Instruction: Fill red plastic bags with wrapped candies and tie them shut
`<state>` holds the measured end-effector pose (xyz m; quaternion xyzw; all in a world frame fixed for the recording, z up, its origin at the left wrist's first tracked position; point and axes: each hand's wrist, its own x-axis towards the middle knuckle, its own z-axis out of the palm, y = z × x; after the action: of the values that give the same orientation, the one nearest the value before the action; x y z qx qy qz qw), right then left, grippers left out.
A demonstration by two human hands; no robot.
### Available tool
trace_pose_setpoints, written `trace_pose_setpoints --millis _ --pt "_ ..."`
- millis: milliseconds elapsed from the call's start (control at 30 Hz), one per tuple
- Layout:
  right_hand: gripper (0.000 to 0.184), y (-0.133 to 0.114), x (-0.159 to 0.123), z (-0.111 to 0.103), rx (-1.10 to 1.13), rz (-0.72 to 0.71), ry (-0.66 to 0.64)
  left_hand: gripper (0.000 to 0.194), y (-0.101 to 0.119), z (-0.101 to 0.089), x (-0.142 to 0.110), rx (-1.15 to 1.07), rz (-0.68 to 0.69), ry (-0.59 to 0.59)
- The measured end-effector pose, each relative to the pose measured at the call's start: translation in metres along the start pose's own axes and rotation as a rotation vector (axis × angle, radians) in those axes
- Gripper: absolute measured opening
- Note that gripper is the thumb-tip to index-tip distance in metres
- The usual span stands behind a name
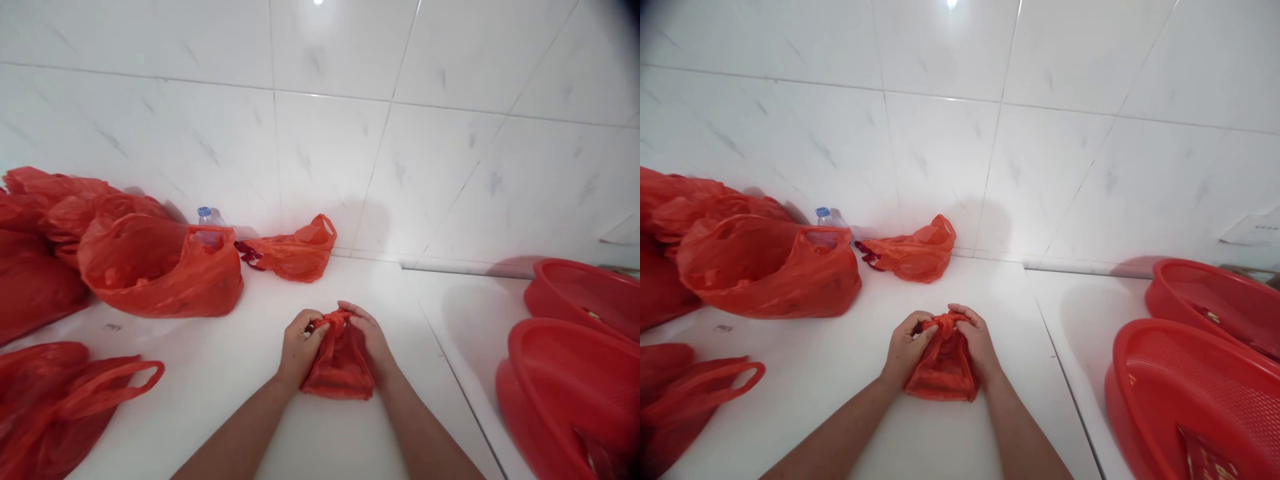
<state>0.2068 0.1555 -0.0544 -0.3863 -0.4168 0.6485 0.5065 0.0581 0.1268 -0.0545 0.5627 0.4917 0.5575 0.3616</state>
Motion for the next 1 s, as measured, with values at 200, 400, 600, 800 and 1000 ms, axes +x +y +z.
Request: trace_pose_setpoints --millis 200,400,600,800,1000 --pt "0.031 -0.006 0.001 -0.007 0.228 -0.019 0.093 0.009 0.002 -0.004 -0.001 0.115 0.237 0.092" --pt "0.03 0.002 0.017 -0.027 -0.121 -0.126 0.255 0.012 0.02 -0.005 -0.019 0.31 0.615 0.024" --pt "0.025 0.004 0.024 -0.033 -0.337 -0.197 0.297 0.015 0.051 0.017 -0.065 0.258 0.904 -0.138" --pt "0.019 0.0 0.021 -0.03 -0.379 -0.195 0.251 0.009 0.075 0.031 -0.091 0.167 0.937 -0.255" --pt "0.044 -0.003 0.021 -0.032 -0.332 -0.241 0.289 0.019 0.095 0.02 -0.068 0.156 0.781 -0.303"
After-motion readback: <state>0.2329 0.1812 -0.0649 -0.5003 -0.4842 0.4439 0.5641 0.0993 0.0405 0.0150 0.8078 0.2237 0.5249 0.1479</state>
